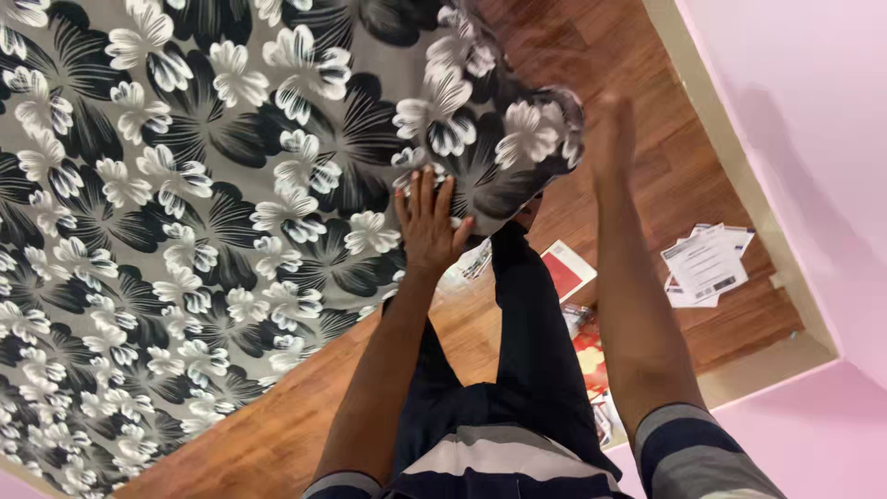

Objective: The person unfolds and then folds a large floral patterned fabric sheet by hand on a wooden floor, aligning the edges and smoothing it out.

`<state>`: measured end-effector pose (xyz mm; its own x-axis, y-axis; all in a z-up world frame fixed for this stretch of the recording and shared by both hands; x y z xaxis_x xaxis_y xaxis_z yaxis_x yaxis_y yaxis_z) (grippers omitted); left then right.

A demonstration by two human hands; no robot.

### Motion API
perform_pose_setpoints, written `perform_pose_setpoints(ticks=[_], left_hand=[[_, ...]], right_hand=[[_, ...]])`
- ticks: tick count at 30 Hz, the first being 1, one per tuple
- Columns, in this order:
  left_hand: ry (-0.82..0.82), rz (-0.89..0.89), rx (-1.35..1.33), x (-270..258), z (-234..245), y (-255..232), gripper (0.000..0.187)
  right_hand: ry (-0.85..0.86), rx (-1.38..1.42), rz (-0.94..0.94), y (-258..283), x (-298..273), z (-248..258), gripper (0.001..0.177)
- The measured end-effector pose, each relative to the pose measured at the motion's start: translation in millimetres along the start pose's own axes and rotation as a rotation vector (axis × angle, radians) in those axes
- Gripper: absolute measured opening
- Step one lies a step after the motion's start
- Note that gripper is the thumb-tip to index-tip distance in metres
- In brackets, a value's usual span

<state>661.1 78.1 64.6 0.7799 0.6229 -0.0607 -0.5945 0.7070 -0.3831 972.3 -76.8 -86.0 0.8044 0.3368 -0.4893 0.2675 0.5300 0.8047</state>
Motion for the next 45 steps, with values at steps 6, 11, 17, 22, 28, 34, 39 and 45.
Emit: perform_pose_setpoints(ticks=[6, 11, 17, 22, 28, 34, 39, 45], left_hand=[[-0.048, 0.024, 0.000, 1.8, -6.7, 2.1, 0.067], [-0.008, 0.047, 0.035, 0.4, -19.8, 10.3, 0.069], [-0.001, 0.046, 0.061, -2.3, -22.4, 15.9, 0.070], [-0.028, 0.062, 0.036, -3.0, -21.3, 16.7, 0.070], [-0.052, 0.036, 0.020, -0.2, -19.6, 16.6, 0.070], [0.029, 0.058, 0.008, -0.3, -18.1, 18.6, 0.071], [0.094, 0.088, -0.069, -3.2, -22.8, 20.8, 0.070], [0.089, 0.093, -0.143, 2.2, -4.2, 16.0, 0.073]], right_hand=[[0.309, -0.041, 0.015, -22.2, 31.1, -24.0, 0.074], [0.236, 0.329, -0.426, -37.6, -32.5, 10.0, 0.074], [0.486, 0.269, -0.489, -10.4, -19.0, -57.6, 0.078], [0.610, 0.107, -0.505, 30.3, -11.2, -75.6, 0.085], [0.703, -0.068, -0.213, 99.8, -37.9, -65.8, 0.094], [0.795, -0.331, 0.099, 178.5, -72.7, -75.2, 0.077], [0.901, -0.469, 0.282, 202.7, -80.2, -85.6, 0.047], [0.755, -0.097, -0.054, 151.8, -44.5, -99.3, 0.046]])
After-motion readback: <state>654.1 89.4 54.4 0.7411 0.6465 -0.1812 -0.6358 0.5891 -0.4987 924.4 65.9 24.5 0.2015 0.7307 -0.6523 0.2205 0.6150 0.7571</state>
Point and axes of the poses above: each hand's wrist, its own x-axis towards the middle knuckle, its own z-axis out of the back of the hand, y = z × x, the point moved 6 cm from there along x, towards the middle knuckle
